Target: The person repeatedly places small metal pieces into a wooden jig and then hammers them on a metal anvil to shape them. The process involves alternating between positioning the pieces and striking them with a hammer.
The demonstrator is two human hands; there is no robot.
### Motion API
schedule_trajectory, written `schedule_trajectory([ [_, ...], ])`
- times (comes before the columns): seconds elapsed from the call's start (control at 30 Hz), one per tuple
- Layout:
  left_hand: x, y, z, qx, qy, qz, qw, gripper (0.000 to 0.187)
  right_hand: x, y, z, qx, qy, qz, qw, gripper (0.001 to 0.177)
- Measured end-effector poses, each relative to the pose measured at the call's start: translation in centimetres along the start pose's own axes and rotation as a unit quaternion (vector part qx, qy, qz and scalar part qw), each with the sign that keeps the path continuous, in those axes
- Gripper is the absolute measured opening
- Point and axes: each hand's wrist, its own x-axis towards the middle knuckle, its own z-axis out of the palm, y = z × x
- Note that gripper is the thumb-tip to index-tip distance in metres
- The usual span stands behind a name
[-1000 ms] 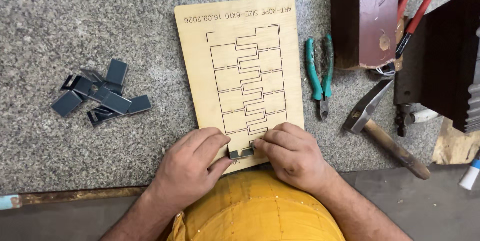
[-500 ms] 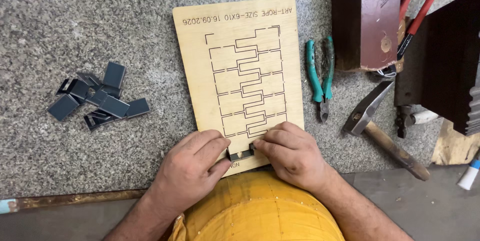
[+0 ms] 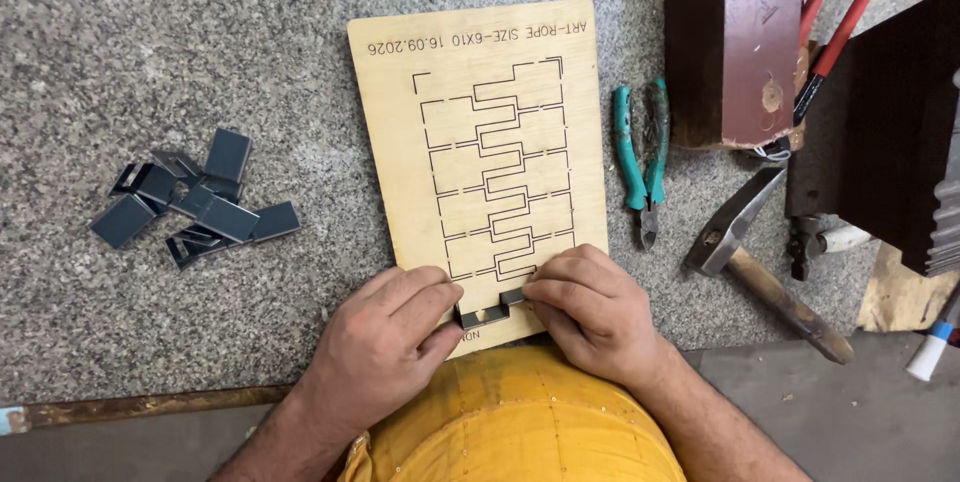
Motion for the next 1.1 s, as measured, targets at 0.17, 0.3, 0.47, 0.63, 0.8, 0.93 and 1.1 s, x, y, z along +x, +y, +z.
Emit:
schedule_trajectory([
  [0.17,0.0,-0.01,0.08,-0.003,0.001,-0.008,1.0,0.037,-0.09,0.27,0.14,0.01,0.003,0.0,1.0,0.026],
  [0.3,-0.06,-0.11,0.18,-0.007,0.005,-0.007,1.0,0.036,-0.25,0.28,0.21,0.007,0.006,0.001,1.0,0.024],
  [0.47,-0.01,-0.31,0.27,-0.003,0.009,-0.003,1.0,0.036,-0.18,0.3,0.19,0.015,0.008,-0.003,1.0,0.023],
  [0.63,0.02,-0.35,0.33,0.001,-0.001,-0.005,1.0,0.036,0.01,0.14,0.14,0.017,0.009,-0.004,1.0,0.023],
  [0.8,0.02,-0.41,0.27,0.003,0.003,-0.001,1.0,0.036,0.22,-0.06,0.1,0.02,0.006,-0.002,1.0,0.029],
  [0.93,0.05,-0.44,0.21,-0.002,-0.001,-0.005,1.0,0.037,0.2,-0.17,0.0,0.018,-0.001,0.004,1.0,0.034],
  [1.1,0.02,-0.42,0.23,0.008,-0.003,-0.007,1.0,0.035,0.1,-0.06,0.21,0.009,0.003,0.002,1.0,0.032],
])
